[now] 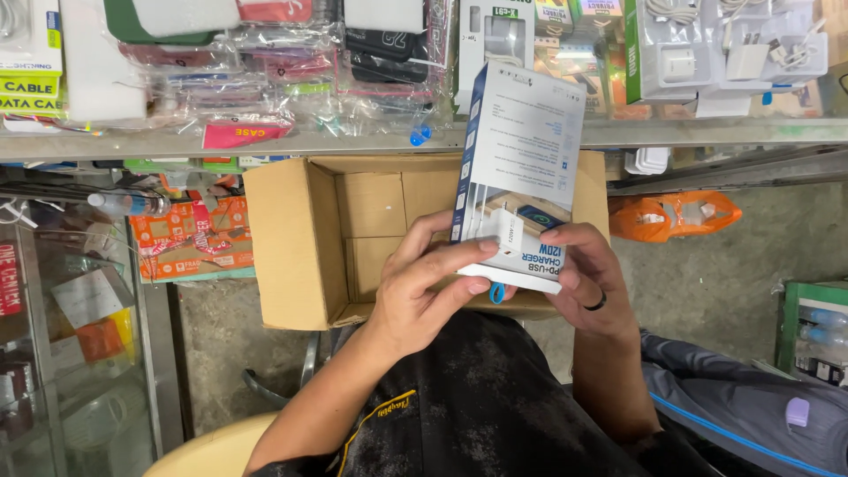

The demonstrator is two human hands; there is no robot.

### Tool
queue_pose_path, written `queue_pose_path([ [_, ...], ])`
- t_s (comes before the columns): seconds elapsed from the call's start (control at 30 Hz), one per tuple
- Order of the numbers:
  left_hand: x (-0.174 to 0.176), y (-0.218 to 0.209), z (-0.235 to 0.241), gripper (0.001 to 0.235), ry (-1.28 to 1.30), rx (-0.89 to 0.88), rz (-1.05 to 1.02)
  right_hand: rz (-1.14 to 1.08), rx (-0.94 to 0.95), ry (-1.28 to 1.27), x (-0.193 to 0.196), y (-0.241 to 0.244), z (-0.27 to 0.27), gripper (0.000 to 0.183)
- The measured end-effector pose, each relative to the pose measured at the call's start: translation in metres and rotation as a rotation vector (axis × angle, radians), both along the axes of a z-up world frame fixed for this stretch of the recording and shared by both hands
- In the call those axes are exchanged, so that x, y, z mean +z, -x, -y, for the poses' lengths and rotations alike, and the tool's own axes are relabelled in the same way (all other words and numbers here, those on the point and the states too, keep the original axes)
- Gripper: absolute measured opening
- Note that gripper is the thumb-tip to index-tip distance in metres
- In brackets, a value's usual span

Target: Unboxing a phone charger and cable, inspecting the contents, and putting them back into the packaging.

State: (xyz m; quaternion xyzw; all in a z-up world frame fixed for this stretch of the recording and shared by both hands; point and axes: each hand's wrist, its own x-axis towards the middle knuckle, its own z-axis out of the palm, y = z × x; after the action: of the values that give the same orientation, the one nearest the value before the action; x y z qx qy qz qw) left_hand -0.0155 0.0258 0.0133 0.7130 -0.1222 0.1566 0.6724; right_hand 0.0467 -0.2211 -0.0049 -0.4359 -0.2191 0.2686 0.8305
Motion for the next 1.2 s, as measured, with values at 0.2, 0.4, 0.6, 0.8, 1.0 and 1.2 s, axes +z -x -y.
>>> queue_pose_path([
  [0.2,0.002,-0.001,-0.004,0.024,0.089,-0.115,0.053,0.041,-0.131,0.071,-0.020,0.003,0.018,0.048],
  [0.4,-0.005,0.000,0.002,0.025,0.114,-0.060,0.041,0.077,-0.084,0.076,0.007,0.001,-0.004,0.055],
  [0.6,-0.009,0.001,0.000,0.025,0.045,-0.044,-0.015,0.061,-0.154,0.111,-0.008,0.009,0.013,0.050],
  [0.8,0.005,-0.004,-0.002,0.026,0.035,-0.072,0.135,-0.020,-0.108,0.003,0.011,0.007,0.002,0.048],
  [1.0,-0.011,-0.001,0.002,0.028,0.002,-0.047,0.097,-0.001,-0.159,0.029,-0.004,0.008,0.009,0.047],
  [1.2,-0.017,-0.002,0.002,0.033,-0.012,-0.037,0.101,-0.061,-0.199,0.029,-0.001,0.010,0.004,0.048],
])
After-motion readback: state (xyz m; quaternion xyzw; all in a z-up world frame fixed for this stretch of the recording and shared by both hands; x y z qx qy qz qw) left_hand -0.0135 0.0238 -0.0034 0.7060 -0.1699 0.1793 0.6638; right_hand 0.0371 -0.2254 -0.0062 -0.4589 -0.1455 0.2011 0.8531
